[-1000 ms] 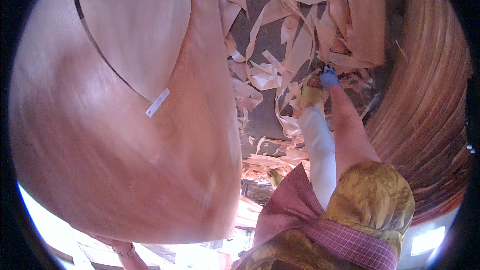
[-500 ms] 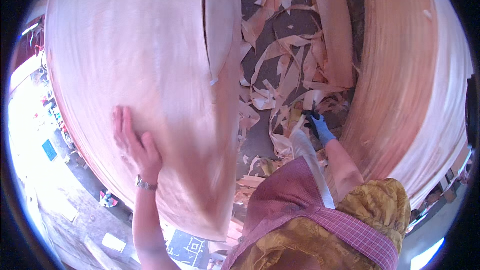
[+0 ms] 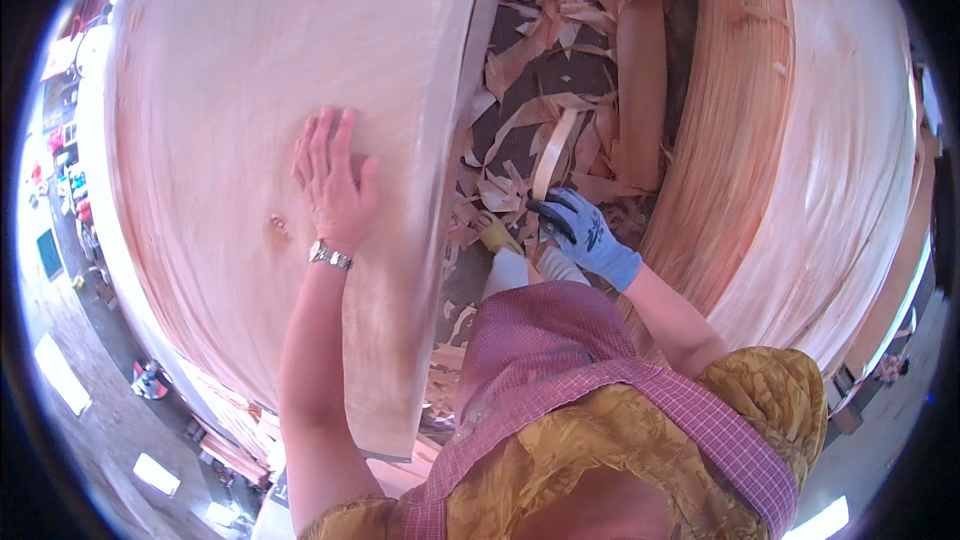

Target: The person uses a utility knife to cut wood veneer sheets, applying adhesive tape to patch defects and moving sheets between work surfaces.

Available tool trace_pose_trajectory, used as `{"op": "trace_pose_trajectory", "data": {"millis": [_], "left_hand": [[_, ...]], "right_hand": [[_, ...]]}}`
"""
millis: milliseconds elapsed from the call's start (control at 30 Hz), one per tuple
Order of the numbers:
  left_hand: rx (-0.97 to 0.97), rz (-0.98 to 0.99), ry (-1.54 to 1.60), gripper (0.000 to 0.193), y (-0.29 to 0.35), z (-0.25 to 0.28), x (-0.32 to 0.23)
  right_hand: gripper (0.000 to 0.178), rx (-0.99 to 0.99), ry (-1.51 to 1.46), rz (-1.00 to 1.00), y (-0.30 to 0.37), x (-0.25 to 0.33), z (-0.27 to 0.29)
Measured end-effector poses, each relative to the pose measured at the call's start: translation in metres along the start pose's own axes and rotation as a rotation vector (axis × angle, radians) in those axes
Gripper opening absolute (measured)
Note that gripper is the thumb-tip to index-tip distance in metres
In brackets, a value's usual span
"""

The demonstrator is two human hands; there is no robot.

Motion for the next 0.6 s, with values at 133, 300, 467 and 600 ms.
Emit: {"op": "trace_pose_trajectory", "data": {"millis": [133,300,467,600], "left_hand": [[-0.028,-0.01,0.015,0.059,0.002,0.01,-0.002],[-0.047,-0.03,0.062,0.06,0.004,0.001,0.001],[0.044,-0.013,-0.02,0.063,0.008,-0.009,0.004],[0.058,-0.079,-0.095,0.061,0.006,-0.017,0.002]], "right_hand": [[0.036,0.09,-0.331,-0.141,-0.006,0.011,-0.009],[0.041,0.62,0.176,-0.546,0.083,-0.181,-0.096],[0.049,1.063,0.931,-0.639,0.162,-0.269,-0.107],[0.047,0.769,0.553,-0.706,0.117,-0.367,-0.163]]}}
Point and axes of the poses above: each hand's wrist, its own y-axis away from the middle knuckle, its own z-axis out of the back of the hand, x = y × z, the point moved 6 cm from there along -y, towards the middle knuckle, and after that the axes turned 2 degrees about x, right-handed, at the moved point
